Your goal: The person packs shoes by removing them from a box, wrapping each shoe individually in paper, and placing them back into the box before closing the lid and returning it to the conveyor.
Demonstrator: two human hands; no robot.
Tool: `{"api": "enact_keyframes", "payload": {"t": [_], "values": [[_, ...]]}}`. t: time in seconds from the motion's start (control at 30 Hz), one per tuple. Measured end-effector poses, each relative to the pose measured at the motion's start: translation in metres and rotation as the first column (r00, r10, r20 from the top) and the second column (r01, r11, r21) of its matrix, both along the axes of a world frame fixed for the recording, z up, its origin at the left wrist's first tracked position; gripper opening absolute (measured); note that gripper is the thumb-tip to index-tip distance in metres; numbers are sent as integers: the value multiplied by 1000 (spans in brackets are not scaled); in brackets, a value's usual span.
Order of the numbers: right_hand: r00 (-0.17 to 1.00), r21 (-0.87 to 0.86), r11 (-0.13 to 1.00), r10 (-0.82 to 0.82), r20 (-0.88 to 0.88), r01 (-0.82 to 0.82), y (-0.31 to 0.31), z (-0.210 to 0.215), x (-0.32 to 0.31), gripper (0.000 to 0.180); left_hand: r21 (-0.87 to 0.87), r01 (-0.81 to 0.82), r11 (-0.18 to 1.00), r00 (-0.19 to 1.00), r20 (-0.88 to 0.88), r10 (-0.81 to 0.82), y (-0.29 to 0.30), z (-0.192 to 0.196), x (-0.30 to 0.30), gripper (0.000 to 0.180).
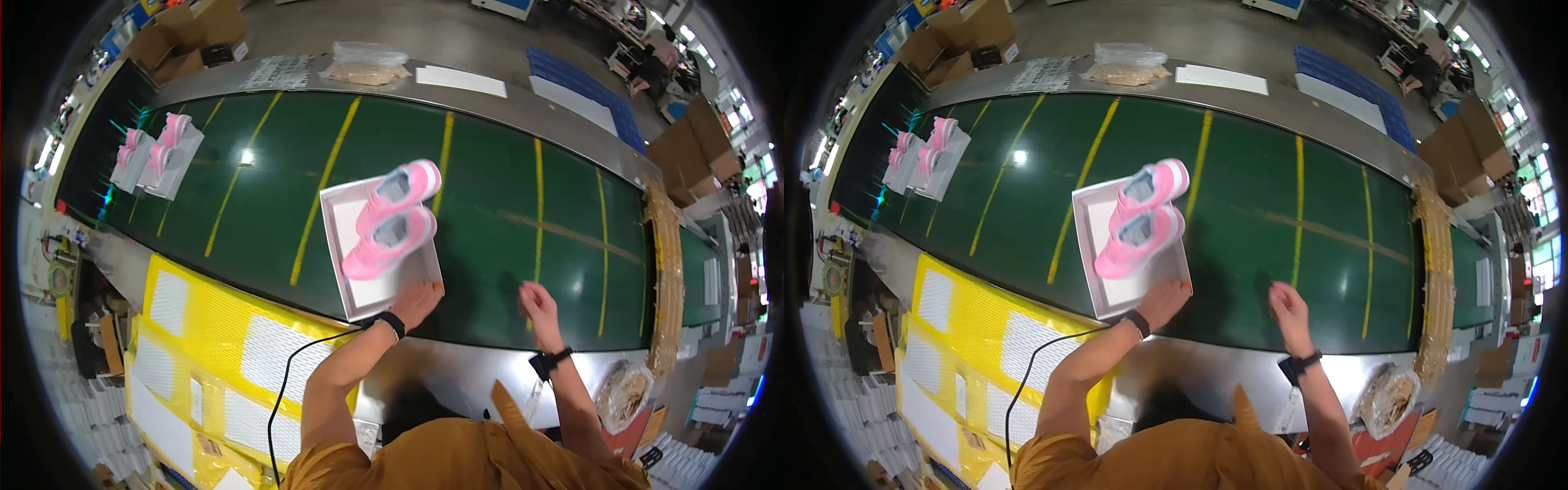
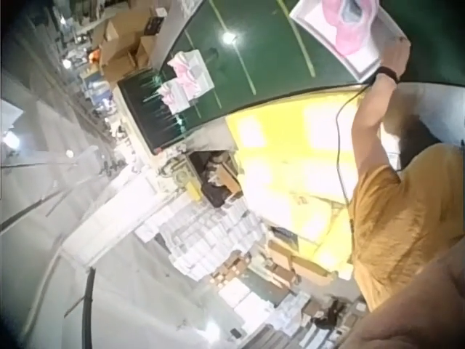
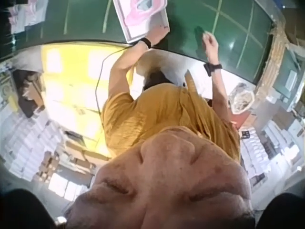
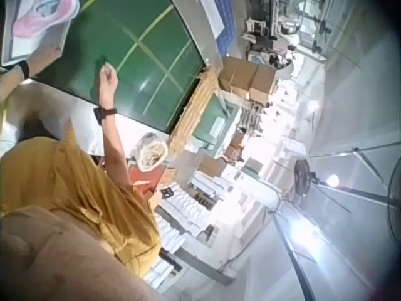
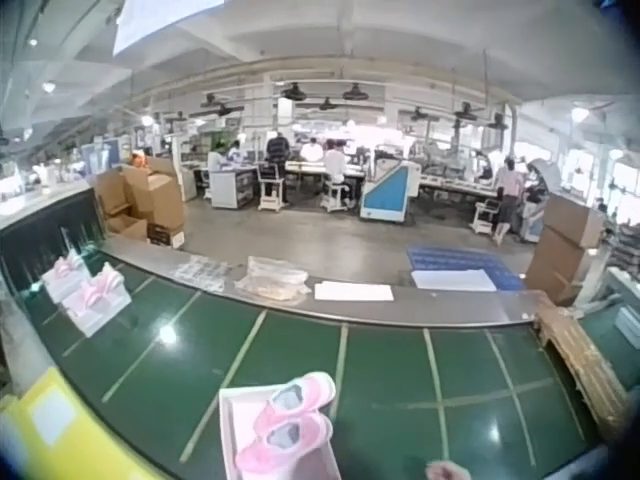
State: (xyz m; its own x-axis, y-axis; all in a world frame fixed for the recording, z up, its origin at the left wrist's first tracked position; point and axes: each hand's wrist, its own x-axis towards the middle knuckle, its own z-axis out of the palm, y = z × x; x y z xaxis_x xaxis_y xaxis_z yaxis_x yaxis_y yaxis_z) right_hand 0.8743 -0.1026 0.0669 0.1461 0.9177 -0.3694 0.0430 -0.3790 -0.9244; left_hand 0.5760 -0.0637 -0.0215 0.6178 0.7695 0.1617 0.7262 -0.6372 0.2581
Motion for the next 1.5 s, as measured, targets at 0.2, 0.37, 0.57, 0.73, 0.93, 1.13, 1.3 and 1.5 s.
{"api": "enact_keyframes", "payload": {"t": [0.2, 0.37, 0.57, 0.73, 0.93, 1.13, 1.3, 1.5], "values": [[366, 342, 411, -22, 930, -845, 36, 94, -42, 35, -122, 226, 966, 970, 118, -212, -129, 57, 67, 10], [-168, -196, 198, 150, 974, -960, -23, 36, 38, 46, -50, 314, 948, 939, 164, -303, -238, 14, 105, 11], [-235, -263, 66, 277, 932, -963, -122, 42, 53, 44, -213, 325, 921, 943, 146, -299, -302, 7, 143, 19], [-198, -229, 77, 288, 937, -970, -147, 66, 77, 13, -221, 270, 937, 957, 173, -235, -309, 33, 172, 19], [315, -22, 614, 434, 844, -789, -190, 156, 183, 33, -119, 215, 969, 975, 75, -207, -292, 40, 193, 16], [432, 124, 950, 12, 902, -285, -264, 93, 266, 32, -259, 158, 953, 984, 115, -132, -281, 57, 227, 26], [333, -147, 989, 141, 932, -7, -329, -56, 327, 21, -222, 167, 961, 985, 87, -152, -289, 61, 232, 35], [380, -89, 992, 114, 918, -85, -355, 18, 255, 27, -196, 27, 980, 997, 76, -12, -303, 53, 205, 15]]}}
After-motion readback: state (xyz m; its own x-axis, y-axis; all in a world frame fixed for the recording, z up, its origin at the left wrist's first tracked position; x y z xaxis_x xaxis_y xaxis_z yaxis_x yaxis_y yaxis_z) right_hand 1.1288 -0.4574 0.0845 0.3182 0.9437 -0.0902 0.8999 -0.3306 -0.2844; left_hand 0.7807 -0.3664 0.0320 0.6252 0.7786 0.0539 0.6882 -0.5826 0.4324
